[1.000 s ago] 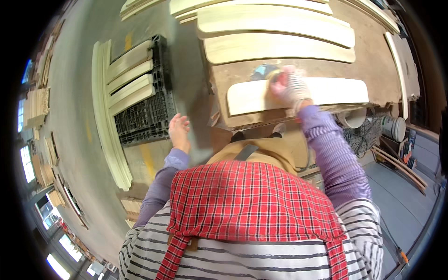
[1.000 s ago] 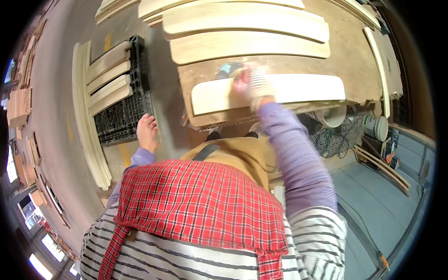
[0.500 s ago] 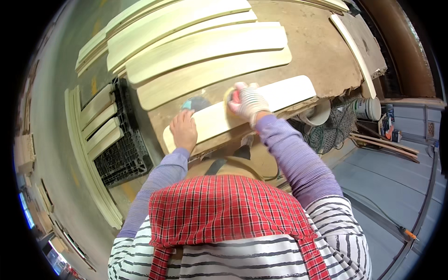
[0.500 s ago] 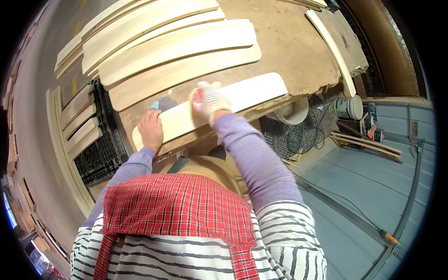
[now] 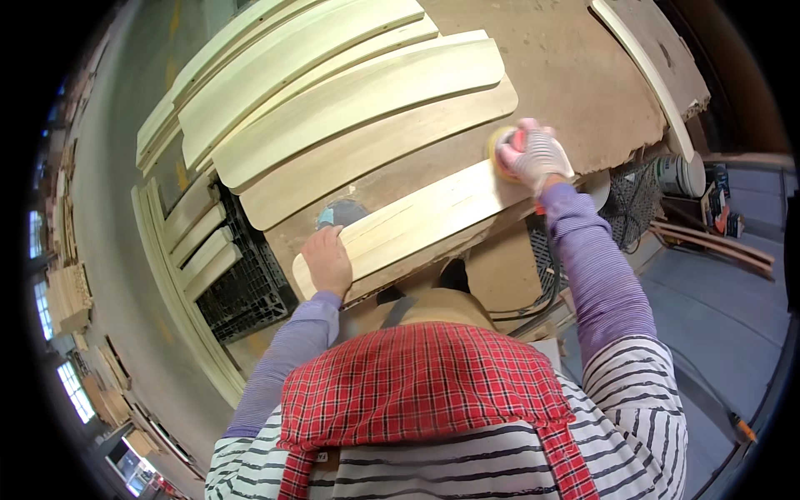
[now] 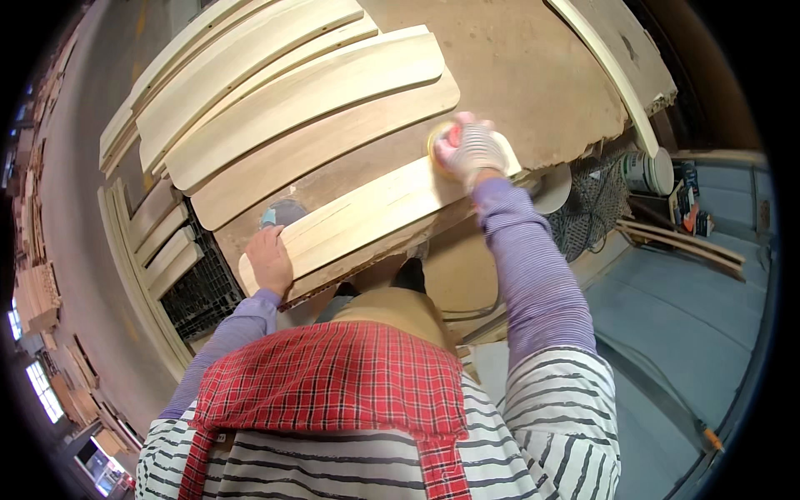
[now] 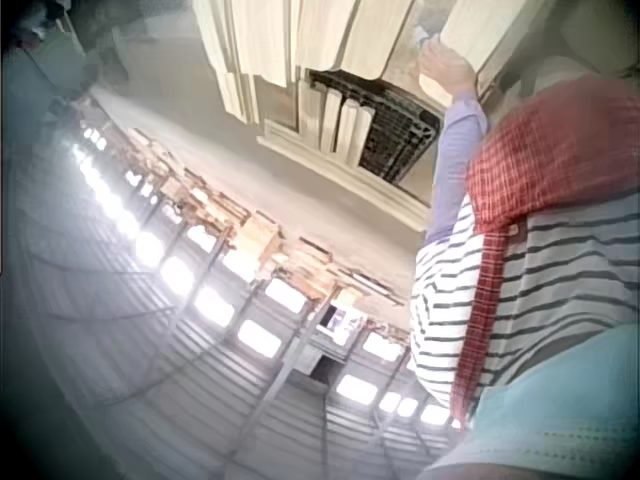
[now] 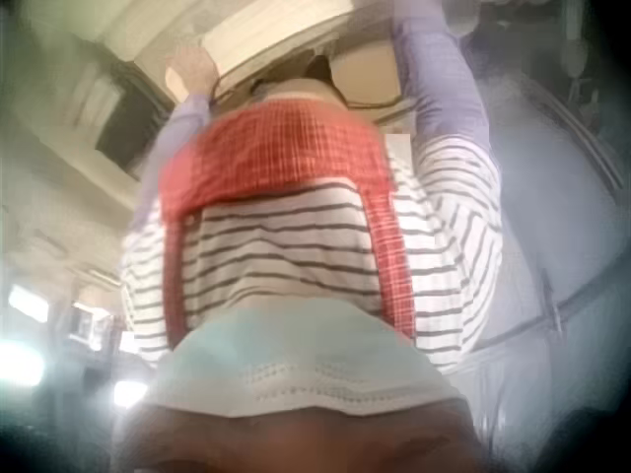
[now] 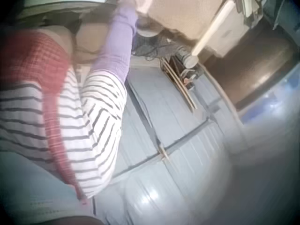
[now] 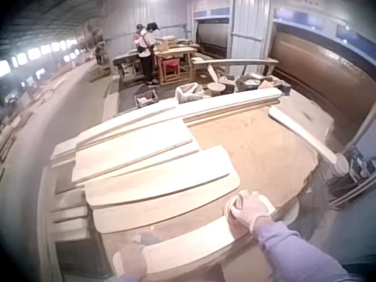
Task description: The person sands the flat faces and curved edges of wooden furniture slats using a handheld power sander. They pick up slats one at a time, sand both sides and the perimeter, and place them onto a stack.
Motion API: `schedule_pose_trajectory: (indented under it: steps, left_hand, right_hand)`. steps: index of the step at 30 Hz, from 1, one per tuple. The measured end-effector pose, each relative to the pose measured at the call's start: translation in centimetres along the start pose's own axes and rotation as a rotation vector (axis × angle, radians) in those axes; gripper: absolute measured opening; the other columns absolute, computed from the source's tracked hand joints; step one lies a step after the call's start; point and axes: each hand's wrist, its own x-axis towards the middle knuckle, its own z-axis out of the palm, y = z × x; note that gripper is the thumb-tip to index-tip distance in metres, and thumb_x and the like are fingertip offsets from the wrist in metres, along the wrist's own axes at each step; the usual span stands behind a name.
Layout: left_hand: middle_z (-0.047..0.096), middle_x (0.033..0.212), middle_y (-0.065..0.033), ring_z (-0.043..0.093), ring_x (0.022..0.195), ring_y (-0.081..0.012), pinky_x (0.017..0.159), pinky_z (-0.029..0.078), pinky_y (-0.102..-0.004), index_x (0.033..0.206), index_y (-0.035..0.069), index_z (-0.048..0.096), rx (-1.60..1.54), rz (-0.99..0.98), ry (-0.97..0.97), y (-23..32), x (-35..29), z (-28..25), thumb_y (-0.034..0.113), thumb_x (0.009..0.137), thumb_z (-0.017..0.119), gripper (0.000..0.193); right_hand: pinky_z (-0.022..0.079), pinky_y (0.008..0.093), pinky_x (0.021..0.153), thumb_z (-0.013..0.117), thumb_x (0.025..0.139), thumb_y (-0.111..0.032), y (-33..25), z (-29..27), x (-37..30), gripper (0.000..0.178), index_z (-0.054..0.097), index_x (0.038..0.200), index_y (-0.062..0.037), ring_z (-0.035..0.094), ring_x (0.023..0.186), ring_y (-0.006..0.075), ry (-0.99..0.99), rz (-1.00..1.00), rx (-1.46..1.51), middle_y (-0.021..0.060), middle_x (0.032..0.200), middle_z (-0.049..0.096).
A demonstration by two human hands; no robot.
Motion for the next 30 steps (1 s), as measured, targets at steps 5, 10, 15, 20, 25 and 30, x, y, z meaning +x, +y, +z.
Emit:
schedule_pose_trajectory:
  steps: [5,10,15,20,25,30]
  left_hand:
    - [0.063,0.105,-0.0140,0.060,0.101,-0.0312,0.091,0.045,-0.0424,0.120,0.003,0.059,-0.254,-0.070,0.134,-1.1,0.3,0.7,0.007,0.096,0.050,0.026]
    - [0.062,0.104,-0.0099,0.060,0.089,-0.0186,0.083,0.050,-0.0331,0.129,0.000,0.051,-0.810,-0.557,0.218,-3.5,1.4,-0.1,0.011,0.102,0.041,0.030]
    - [0.060,0.103,-0.0088,0.058,0.087,-0.0156,0.077,0.051,-0.0309,0.130,0.001,0.047,-0.754,-0.651,0.111,-8.6,0.7,-4.2,0.015,0.103,0.040,0.032]
    - [0.059,0.114,-0.0181,0.058,0.101,-0.0298,0.091,0.048,-0.0405,0.135,-0.004,0.043,-0.308,-0.008,-0.340,-3.0,1.7,-3.6,0.026,0.085,0.067,0.063]
    - [0.039,0.137,-0.0387,0.040,0.127,-0.0508,0.110,0.034,-0.0509,0.146,-0.009,0.029,0.111,0.259,-0.549,5.9,2.3,-3.4,0.033,0.069,0.078,0.100]
    - [0.040,0.135,-0.0357,0.040,0.125,-0.0496,0.109,0.035,-0.0503,0.148,-0.009,0.026,0.141,0.247,-0.661,6.6,3.4,-3.5,0.035,0.066,0.080,0.108]
  right_hand:
    - [0.054,0.0447,0.087,0.063,0.092,-0.030,-12.3,5.2,-7.9,0.034,0.058,0.119,-0.0101,0.066,0.098,0.0347,-0.156,-0.400,-0.040,0.0229,0.112,0.059]
    - [0.054,0.0466,0.083,0.059,0.092,-0.032,-19.7,12.9,-12.9,0.031,0.063,0.112,-0.0090,0.068,0.098,0.0370,-0.448,-0.382,0.197,0.0221,0.109,0.066]
    - [0.051,0.0483,0.091,0.051,0.096,-0.039,-19.0,9.0,-18.4,0.049,0.054,0.127,-0.0015,0.066,0.106,0.0364,-0.612,-0.449,0.311,0.0225,0.119,0.065]
    - [0.051,0.0461,0.092,0.052,0.097,-0.040,-14.7,8.4,-14.5,0.051,0.052,0.130,-0.0017,0.066,0.105,0.0370,-0.399,-0.418,0.302,0.0223,0.119,0.065]
    - [0.052,0.0438,0.091,0.053,0.097,-0.032,-5.2,2.3,-5.2,0.037,0.054,0.128,-0.0107,0.066,0.106,0.0366,-0.245,-0.075,0.289,0.0226,0.119,0.063]
    - [0.048,0.0476,0.105,0.053,0.097,-0.017,4.5,-3.6,1.9,0.044,0.048,0.140,-0.0225,0.056,0.126,0.0393,-0.062,0.068,0.046,0.0153,0.140,0.049]
